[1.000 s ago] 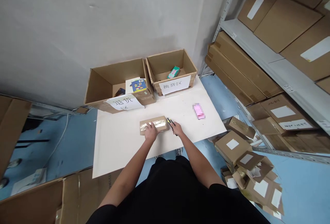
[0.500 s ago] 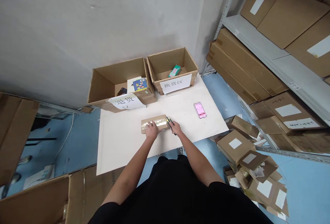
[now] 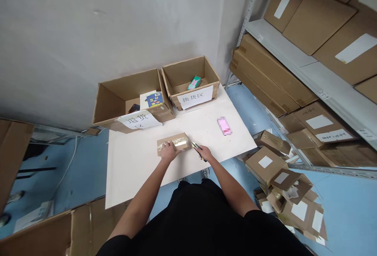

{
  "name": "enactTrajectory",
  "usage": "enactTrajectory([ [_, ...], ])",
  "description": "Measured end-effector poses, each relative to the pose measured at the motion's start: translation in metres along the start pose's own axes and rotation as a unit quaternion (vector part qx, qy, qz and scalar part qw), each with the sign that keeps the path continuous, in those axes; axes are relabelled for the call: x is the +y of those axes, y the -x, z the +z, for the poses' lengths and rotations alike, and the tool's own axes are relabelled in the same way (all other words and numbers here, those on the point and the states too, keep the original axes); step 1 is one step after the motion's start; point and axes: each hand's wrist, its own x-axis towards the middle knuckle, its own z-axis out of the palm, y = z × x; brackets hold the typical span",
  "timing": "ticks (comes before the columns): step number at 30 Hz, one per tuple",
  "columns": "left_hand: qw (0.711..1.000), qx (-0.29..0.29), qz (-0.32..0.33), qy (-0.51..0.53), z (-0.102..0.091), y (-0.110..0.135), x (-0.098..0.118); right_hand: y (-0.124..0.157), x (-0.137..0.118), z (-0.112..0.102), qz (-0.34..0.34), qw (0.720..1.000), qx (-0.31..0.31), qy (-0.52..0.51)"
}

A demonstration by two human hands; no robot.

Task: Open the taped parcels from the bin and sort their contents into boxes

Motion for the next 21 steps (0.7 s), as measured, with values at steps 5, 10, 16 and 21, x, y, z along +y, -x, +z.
enactTrajectory([
  [5, 0.999, 0.013, 0.051, 0.008, -0.018, -0.006, -0.048, -0.015, 0.022, -0.006, 0.054, 0.989, 0.134, 0.032],
  [10, 0.996, 0.006, 0.083, 0.028, -0.01, 0.002, -0.075, -0.028, 0.026, -0.031, 0.074, 0.981, 0.17, 0.06],
  [16, 0.997, 0.007, -0.07, 0.026, -0.005, 0.018, -0.072, -0.033, 0.012, -0.007, 0.033, 0.974, 0.218, 0.053],
  [21, 0.99, -0.03, -0.134, 0.042, -0.004, 0.032, -0.061, -0.048, -0.033, 0.101, 0.0, 0.997, 0.073, -0.03],
])
